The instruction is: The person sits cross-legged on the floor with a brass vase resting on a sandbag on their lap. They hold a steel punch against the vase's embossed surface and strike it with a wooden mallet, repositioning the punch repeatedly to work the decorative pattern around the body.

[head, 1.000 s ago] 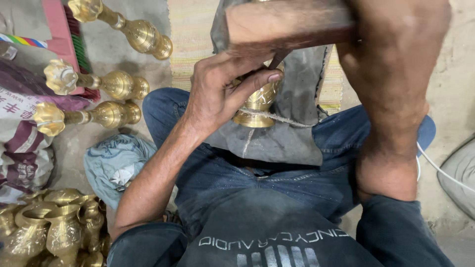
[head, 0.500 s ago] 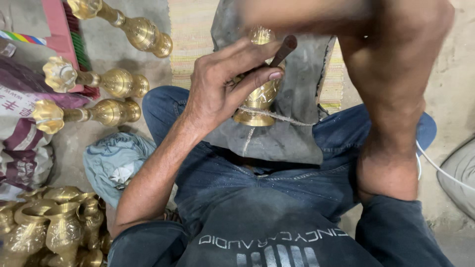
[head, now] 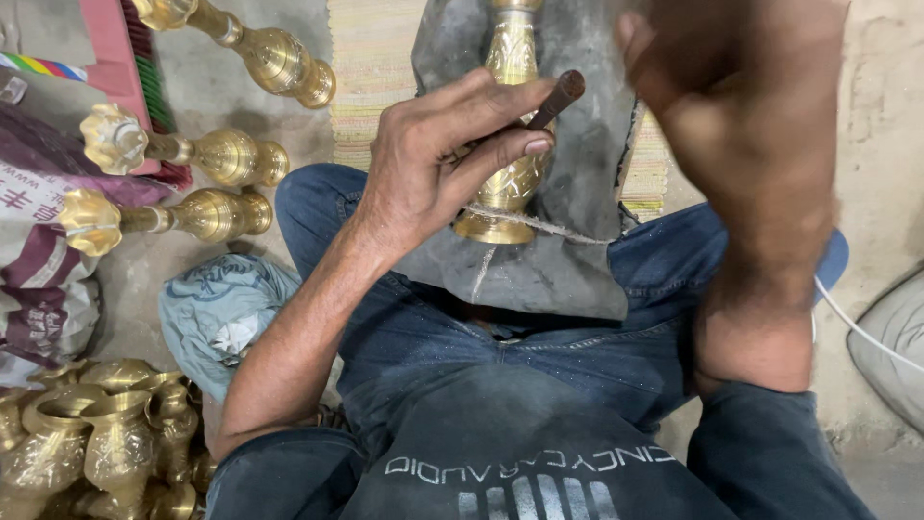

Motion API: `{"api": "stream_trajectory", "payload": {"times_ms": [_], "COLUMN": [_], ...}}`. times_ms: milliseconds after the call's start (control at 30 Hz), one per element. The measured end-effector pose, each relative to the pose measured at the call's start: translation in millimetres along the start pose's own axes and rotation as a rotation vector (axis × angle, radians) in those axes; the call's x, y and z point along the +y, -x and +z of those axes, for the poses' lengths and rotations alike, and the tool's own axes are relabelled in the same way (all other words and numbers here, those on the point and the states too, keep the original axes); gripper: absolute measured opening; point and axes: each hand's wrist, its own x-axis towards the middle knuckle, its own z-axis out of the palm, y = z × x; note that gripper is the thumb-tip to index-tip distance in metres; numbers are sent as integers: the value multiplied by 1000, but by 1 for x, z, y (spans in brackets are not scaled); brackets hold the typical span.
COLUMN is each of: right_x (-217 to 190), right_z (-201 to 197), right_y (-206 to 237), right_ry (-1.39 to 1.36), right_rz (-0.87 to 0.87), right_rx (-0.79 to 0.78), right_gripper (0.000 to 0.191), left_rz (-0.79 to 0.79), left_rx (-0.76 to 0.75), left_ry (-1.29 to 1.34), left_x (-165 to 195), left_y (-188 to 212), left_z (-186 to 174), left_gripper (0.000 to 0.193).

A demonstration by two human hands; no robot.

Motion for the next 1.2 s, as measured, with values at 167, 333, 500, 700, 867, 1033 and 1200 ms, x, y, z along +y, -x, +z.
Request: {"api": "stream_trajectory", "payload": {"times_ms": [167,333,500,700,867,1033,1200], "right_x": [-6,-9,-13,-22,-23,-23,-22], "right_z": [-2,0,-4,-5,-5,-7,-5], "right_y": [-3,-5,-7,-11,-8,-4,-11], "right_ry": [65,85,135,351,342,336,343], "right_rz": [-65,-84,-107,-264,-304,-238,-235], "right_rx": [-9,-13,20,14,35,-7,-77], "right_gripper": [26,29,33,44,47,35,29], "left_rz": [-13,16,10,-14,33,-5,141], "left_rx": [-2,17,6,9,-22,-28,2], "left_ry": [-51,-22,-88,-86,-85,-125,-177], "left_x": [4,7,5,3,2,4,4], "left_y": [-2,-2,-1,1,-1,-2,-2], "left_z": [-1,-1,-1,-2,-5,-4,-5], "left_gripper": [36,37,30,28,28,22,19]}}
